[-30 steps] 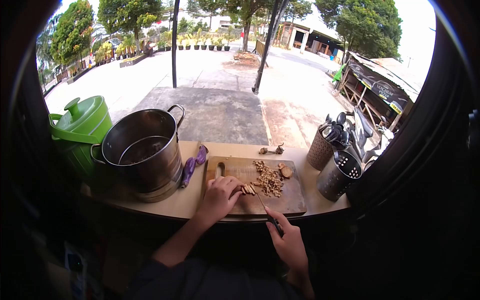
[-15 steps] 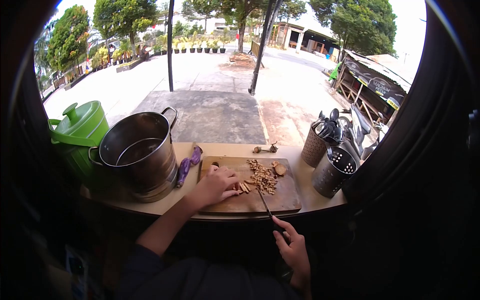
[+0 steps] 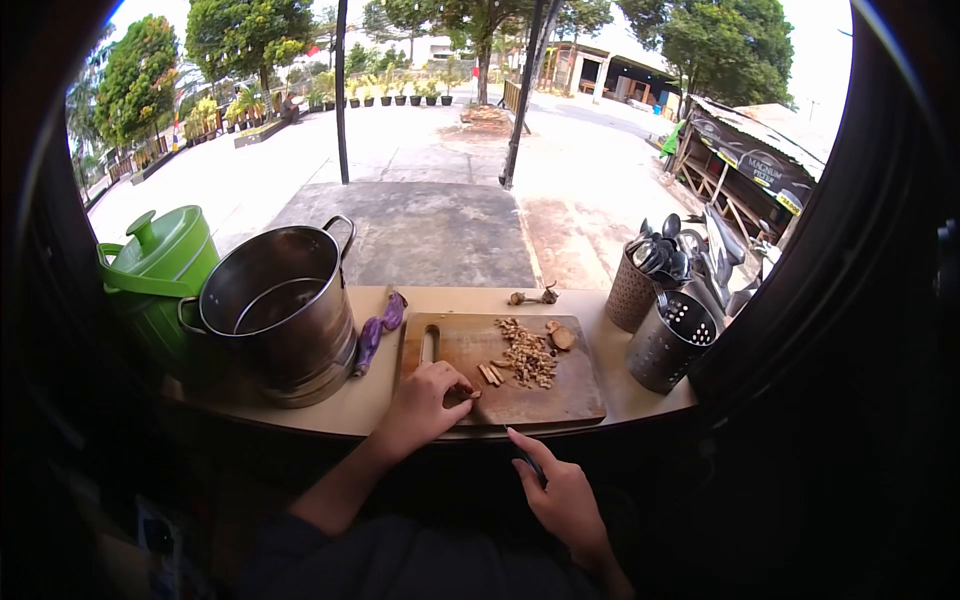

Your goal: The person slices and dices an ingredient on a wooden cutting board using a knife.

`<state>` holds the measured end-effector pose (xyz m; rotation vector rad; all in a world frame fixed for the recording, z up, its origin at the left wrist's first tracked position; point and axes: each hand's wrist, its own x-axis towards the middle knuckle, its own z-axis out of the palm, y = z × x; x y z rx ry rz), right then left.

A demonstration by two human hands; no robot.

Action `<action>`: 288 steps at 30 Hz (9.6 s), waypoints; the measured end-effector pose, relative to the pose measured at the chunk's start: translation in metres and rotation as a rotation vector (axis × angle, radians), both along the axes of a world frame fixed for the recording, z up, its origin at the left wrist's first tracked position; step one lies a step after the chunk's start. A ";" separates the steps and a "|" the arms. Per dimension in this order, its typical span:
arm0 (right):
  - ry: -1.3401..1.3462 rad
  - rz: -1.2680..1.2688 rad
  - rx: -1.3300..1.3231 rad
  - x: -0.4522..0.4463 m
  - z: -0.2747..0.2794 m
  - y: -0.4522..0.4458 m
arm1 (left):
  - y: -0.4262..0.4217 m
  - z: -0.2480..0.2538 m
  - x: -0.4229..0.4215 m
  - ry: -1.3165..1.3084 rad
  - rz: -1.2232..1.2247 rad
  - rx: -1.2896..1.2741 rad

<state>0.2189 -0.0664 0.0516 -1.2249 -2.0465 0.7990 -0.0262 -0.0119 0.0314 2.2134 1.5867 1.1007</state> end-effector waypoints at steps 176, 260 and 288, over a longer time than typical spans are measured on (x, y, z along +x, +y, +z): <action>-0.020 0.046 -0.089 -0.057 0.013 0.034 | -0.012 -0.020 -0.004 -0.294 0.114 0.003; 0.037 0.092 -0.076 -0.063 0.000 0.041 | -0.017 -0.018 -0.003 -0.328 0.143 -0.052; 0.150 0.133 -0.137 -0.052 -0.015 0.057 | -0.015 -0.018 -0.001 -0.310 0.147 -0.019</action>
